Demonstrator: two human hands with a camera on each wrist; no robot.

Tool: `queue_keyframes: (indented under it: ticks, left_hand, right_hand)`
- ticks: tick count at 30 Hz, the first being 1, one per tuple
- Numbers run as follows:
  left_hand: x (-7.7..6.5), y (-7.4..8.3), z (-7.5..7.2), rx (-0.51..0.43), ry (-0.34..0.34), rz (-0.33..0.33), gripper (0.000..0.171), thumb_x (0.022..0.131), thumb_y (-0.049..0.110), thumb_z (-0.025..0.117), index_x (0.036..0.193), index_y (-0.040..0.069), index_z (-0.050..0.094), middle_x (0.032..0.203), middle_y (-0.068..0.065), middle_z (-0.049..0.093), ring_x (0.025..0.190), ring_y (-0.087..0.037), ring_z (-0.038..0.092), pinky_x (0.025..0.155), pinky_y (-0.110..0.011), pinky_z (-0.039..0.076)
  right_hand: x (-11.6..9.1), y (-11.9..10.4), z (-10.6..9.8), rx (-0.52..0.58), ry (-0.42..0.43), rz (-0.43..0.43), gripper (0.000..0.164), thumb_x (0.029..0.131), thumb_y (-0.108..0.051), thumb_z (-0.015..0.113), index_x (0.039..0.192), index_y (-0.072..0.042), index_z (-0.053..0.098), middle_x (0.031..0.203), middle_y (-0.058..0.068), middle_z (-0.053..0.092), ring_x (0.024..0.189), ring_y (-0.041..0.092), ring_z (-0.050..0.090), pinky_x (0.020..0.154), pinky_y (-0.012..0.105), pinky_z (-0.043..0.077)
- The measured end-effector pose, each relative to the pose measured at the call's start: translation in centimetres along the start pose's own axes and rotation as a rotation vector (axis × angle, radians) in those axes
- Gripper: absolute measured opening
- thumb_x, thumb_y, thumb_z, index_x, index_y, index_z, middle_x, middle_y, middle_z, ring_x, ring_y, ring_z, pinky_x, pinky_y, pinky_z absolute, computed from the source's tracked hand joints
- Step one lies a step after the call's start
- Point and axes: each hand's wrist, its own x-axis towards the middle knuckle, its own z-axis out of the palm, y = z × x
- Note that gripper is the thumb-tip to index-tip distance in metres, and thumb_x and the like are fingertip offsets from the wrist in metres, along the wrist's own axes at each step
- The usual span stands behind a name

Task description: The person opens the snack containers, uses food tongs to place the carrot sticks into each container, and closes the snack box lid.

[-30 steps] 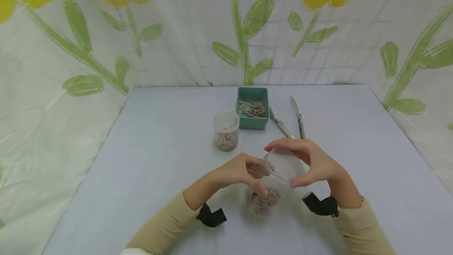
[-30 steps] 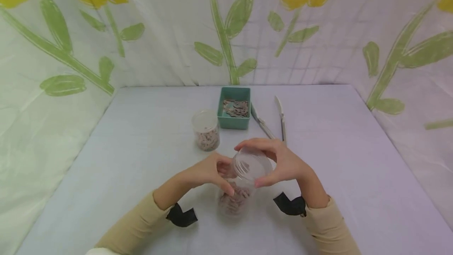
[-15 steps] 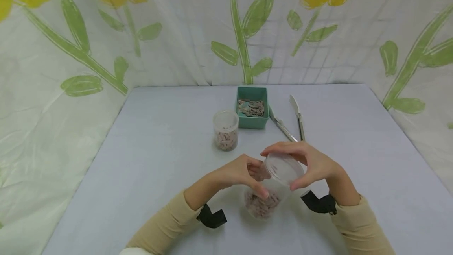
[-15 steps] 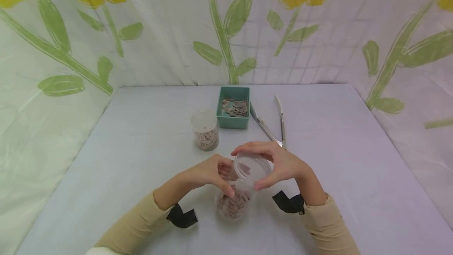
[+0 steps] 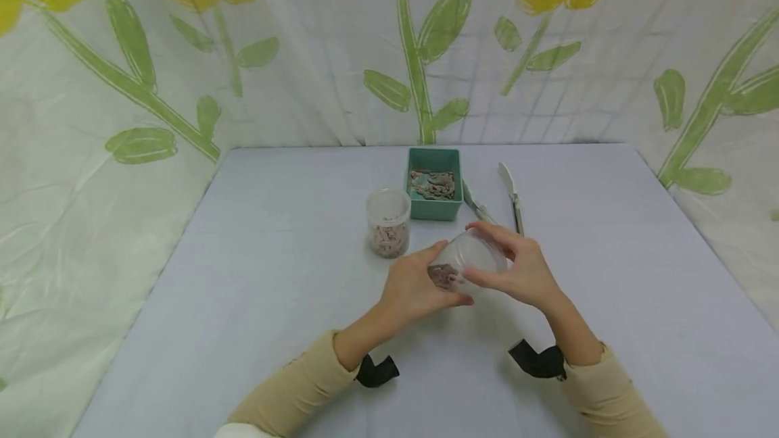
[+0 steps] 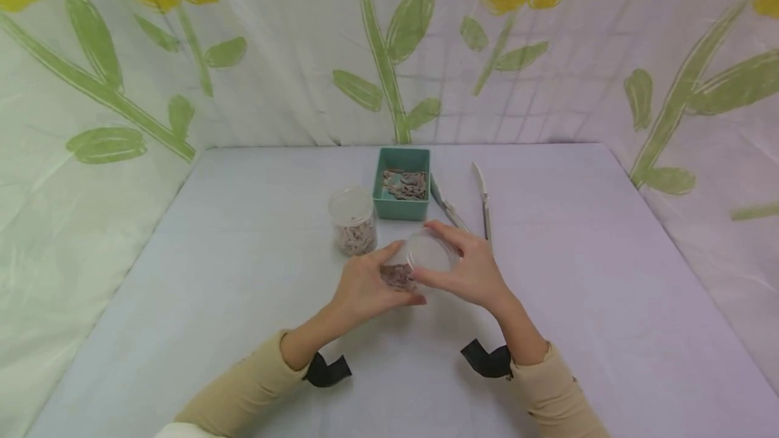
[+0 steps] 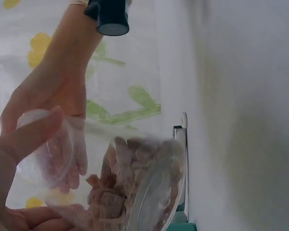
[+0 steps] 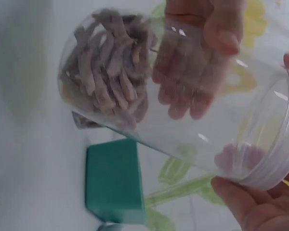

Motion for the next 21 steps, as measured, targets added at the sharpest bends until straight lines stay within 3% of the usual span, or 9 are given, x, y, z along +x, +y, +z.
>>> queue_keyframes:
  ticks: [3, 6, 9, 11, 13, 16, 18, 21]
  left_hand:
    - [0.0, -0.4, -0.6, -0.226, -0.174, -0.039, 0.071, 0.063, 0.028, 0.092, 0.125, 0.006, 0.066, 0.118, -0.006, 0.068, 0.107, -0.018, 0.065, 0.084, -0.026, 0.052]
    - [0.2, -0.7, -1.3, -0.502, -0.434, -0.116, 0.057, 0.069, 0.013, 0.087, 0.122, 0.006, 0.067, 0.118, -0.001, 0.069, 0.111, -0.017, 0.063, 0.089, -0.025, 0.050]
    - [0.4, -1.2, -1.6, -0.705, -0.679, -0.142, 0.046, 0.075, 0.003, 0.077, 0.119, -0.005, 0.064, 0.112, -0.005, 0.070, 0.106, -0.016, 0.064, 0.089, -0.024, 0.050]
    - [0.6, -1.4, -1.4, -0.843, -0.825, -0.132, 0.049, 0.076, 0.002, 0.072, 0.120, -0.015, 0.058, 0.109, -0.007, 0.070, 0.101, -0.014, 0.064, 0.089, -0.025, 0.050]
    - [0.7, -1.7, -1.2, -0.953, -0.928, -0.116, 0.058, 0.076, 0.008, 0.074, 0.119, -0.022, 0.050, 0.106, -0.005, 0.069, 0.096, -0.011, 0.061, 0.088, -0.026, 0.049]
    - [0.8, -1.7, -1.2, -1.010, -0.948, -0.127, 0.067, 0.075, 0.014, 0.075, 0.122, -0.024, 0.046, 0.104, 0.002, 0.067, 0.095, -0.009, 0.059, 0.087, -0.027, 0.049]
    - [0.7, -1.5, -1.4, -0.964, -0.868, -0.153, 0.061, 0.075, 0.012, 0.075, 0.120, -0.021, 0.051, 0.104, -0.003, 0.069, 0.096, -0.013, 0.061, 0.087, -0.027, 0.049]
    - [0.5, -0.9, -1.7, -0.818, -0.673, -0.202, 0.049, 0.076, 0.007, 0.074, 0.121, -0.009, 0.062, 0.111, -0.008, 0.070, 0.104, -0.019, 0.064, 0.089, -0.028, 0.050]
  right_hand:
    - [0.0, 0.5, -0.9, 0.134, -0.128, -0.180, 0.067, 0.069, 0.007, 0.080, 0.132, 0.005, 0.055, 0.127, 0.009, 0.061, 0.112, 0.014, 0.056, 0.084, 0.025, 0.050]
    - [0.3, 0.8, -1.8, 0.289, -0.324, -0.350, 0.068, 0.073, -0.001, 0.082, 0.134, 0.004, 0.053, 0.131, 0.008, 0.059, 0.117, 0.016, 0.053, 0.089, 0.027, 0.049]
    - [0.7, 0.8, -2.2, 0.396, -0.488, -0.459, 0.067, 0.080, -0.017, 0.079, 0.137, 0.003, 0.050, 0.133, 0.010, 0.056, 0.120, 0.021, 0.051, 0.096, 0.031, 0.046]
    - [0.9, 0.7, -2.1, 0.455, -0.569, -0.522, 0.069, 0.082, -0.024, 0.076, 0.138, 0.005, 0.048, 0.134, 0.015, 0.054, 0.119, 0.025, 0.052, 0.096, 0.034, 0.047]
    - [1.1, 0.5, -1.9, 0.495, -0.615, -0.554, 0.070, 0.083, -0.027, 0.073, 0.138, 0.005, 0.047, 0.135, 0.017, 0.053, 0.117, 0.028, 0.052, 0.094, 0.037, 0.047]
    - [1.2, 0.3, -1.9, 0.484, -0.598, -0.553, 0.069, 0.085, -0.030, 0.071, 0.139, 0.004, 0.046, 0.133, 0.017, 0.054, 0.115, 0.027, 0.053, 0.089, 0.038, 0.049]
    - [1.1, 0.2, -2.0, 0.436, -0.536, -0.505, 0.065, 0.085, -0.028, 0.072, 0.138, 0.002, 0.048, 0.131, 0.012, 0.057, 0.114, 0.024, 0.054, 0.089, 0.036, 0.049]
    - [0.7, 0.3, -2.1, 0.311, -0.392, -0.400, 0.060, 0.083, -0.014, 0.075, 0.136, 0.001, 0.052, 0.129, 0.004, 0.060, 0.113, 0.016, 0.056, 0.086, 0.029, 0.050]
